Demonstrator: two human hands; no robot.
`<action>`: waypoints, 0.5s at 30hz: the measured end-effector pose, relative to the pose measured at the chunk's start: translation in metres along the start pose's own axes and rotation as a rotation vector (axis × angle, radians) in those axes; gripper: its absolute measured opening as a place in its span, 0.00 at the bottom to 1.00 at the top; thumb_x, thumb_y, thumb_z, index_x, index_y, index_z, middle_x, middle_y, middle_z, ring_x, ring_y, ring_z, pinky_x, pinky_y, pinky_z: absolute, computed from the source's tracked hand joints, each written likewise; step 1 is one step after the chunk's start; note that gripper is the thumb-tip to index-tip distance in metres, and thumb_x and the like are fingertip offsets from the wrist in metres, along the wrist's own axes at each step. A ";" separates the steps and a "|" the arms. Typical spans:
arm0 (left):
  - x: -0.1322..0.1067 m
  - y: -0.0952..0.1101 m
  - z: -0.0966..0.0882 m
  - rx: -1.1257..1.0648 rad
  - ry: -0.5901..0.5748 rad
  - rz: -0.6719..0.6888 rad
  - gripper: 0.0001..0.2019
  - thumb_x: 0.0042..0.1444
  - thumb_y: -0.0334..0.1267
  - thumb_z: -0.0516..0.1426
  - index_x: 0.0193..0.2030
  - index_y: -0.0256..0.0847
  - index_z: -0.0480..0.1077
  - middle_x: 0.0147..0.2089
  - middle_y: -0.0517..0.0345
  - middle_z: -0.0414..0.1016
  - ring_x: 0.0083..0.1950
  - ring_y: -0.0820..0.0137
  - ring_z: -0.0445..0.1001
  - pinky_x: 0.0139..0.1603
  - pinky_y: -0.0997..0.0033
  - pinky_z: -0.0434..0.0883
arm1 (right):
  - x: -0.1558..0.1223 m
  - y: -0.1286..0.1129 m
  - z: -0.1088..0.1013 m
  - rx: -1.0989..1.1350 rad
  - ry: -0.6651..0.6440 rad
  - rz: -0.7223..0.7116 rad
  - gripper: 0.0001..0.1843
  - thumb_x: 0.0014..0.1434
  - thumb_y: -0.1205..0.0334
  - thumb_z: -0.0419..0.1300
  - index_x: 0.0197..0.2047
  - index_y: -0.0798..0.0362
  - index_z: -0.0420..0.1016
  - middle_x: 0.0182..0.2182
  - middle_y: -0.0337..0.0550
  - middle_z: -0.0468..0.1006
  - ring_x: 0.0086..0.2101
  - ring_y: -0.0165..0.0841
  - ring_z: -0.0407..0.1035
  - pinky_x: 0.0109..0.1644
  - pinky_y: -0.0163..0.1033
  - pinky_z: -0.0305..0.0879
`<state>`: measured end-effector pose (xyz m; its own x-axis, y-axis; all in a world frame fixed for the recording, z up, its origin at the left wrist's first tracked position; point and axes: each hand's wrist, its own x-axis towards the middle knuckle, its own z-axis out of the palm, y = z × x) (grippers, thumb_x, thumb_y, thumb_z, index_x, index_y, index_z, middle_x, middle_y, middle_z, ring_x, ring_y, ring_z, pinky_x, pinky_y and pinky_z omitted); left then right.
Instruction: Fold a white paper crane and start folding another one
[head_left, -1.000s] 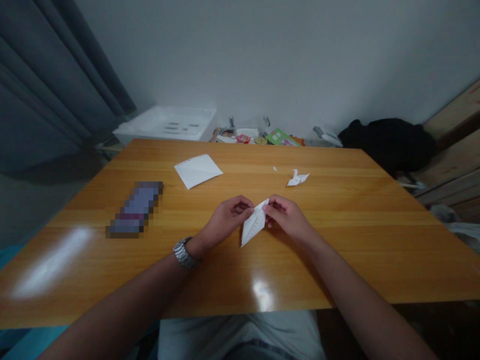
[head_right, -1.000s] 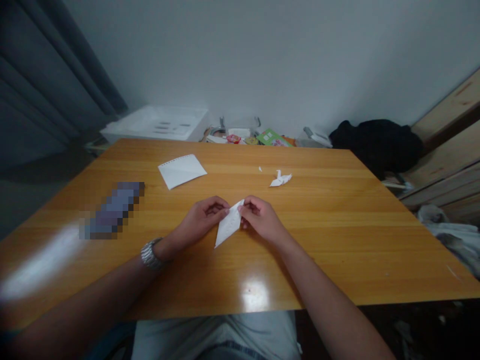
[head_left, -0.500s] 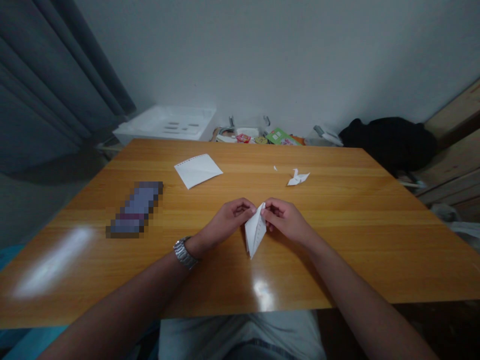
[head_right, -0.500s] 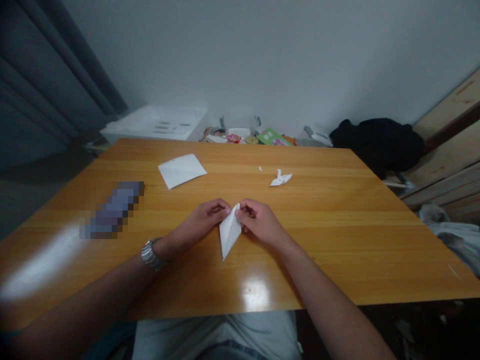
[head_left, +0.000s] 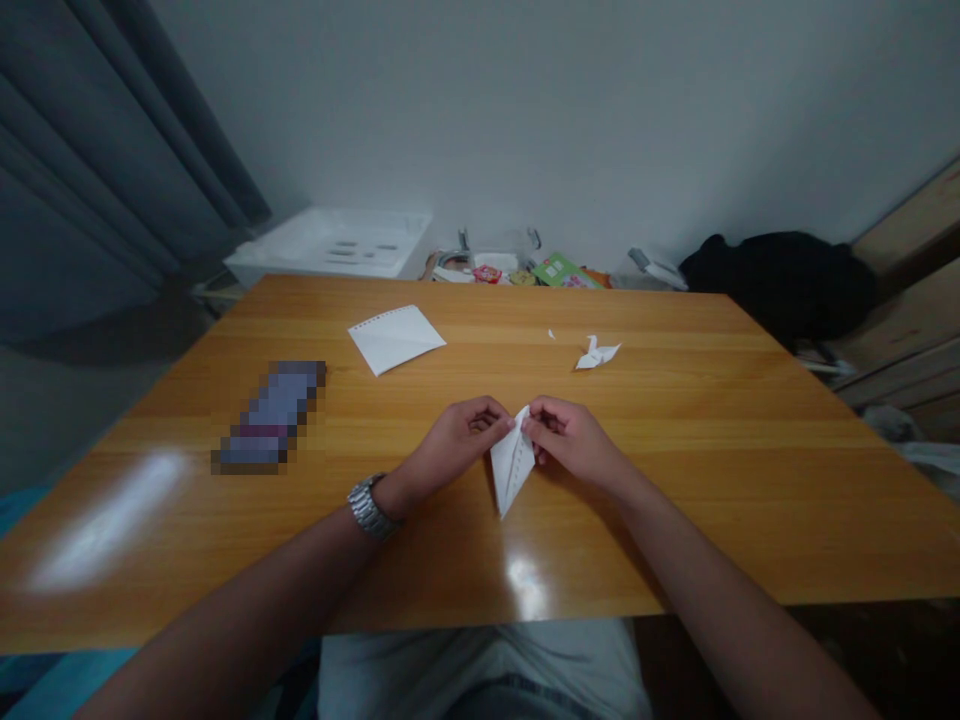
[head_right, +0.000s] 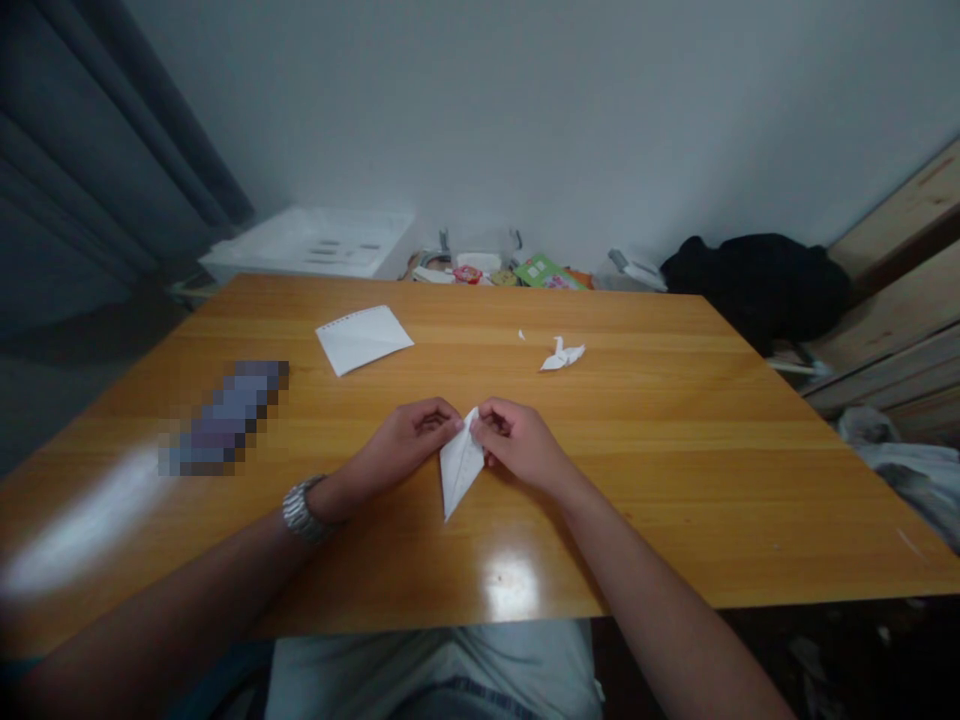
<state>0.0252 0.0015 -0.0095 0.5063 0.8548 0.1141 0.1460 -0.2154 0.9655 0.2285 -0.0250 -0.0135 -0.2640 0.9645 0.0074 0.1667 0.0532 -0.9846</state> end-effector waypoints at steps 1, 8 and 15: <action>0.000 0.001 0.000 0.018 0.004 0.001 0.12 0.63 0.45 0.59 0.38 0.36 0.73 0.36 0.54 0.78 0.38 0.69 0.76 0.39 0.72 0.71 | 0.000 0.000 0.000 0.002 -0.001 0.002 0.13 0.62 0.51 0.61 0.34 0.51 0.69 0.23 0.34 0.71 0.21 0.28 0.68 0.26 0.34 0.64; -0.001 0.004 0.000 0.061 0.036 0.024 0.12 0.64 0.44 0.57 0.38 0.37 0.73 0.36 0.54 0.79 0.38 0.68 0.76 0.39 0.71 0.72 | -0.001 -0.004 0.002 0.036 -0.014 0.004 0.16 0.65 0.47 0.60 0.36 0.52 0.70 0.24 0.35 0.71 0.22 0.29 0.68 0.26 0.35 0.66; -0.003 0.007 0.001 0.075 0.024 0.001 0.13 0.64 0.47 0.58 0.38 0.37 0.73 0.35 0.55 0.79 0.38 0.67 0.76 0.38 0.71 0.72 | -0.001 -0.010 0.004 -0.002 0.040 -0.024 0.17 0.62 0.45 0.63 0.37 0.52 0.72 0.25 0.35 0.71 0.23 0.28 0.67 0.26 0.34 0.64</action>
<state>0.0257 -0.0033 -0.0034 0.4862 0.8653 0.1218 0.2088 -0.2503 0.9454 0.2233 -0.0278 -0.0043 -0.2293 0.9726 0.0382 0.1630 0.0771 -0.9836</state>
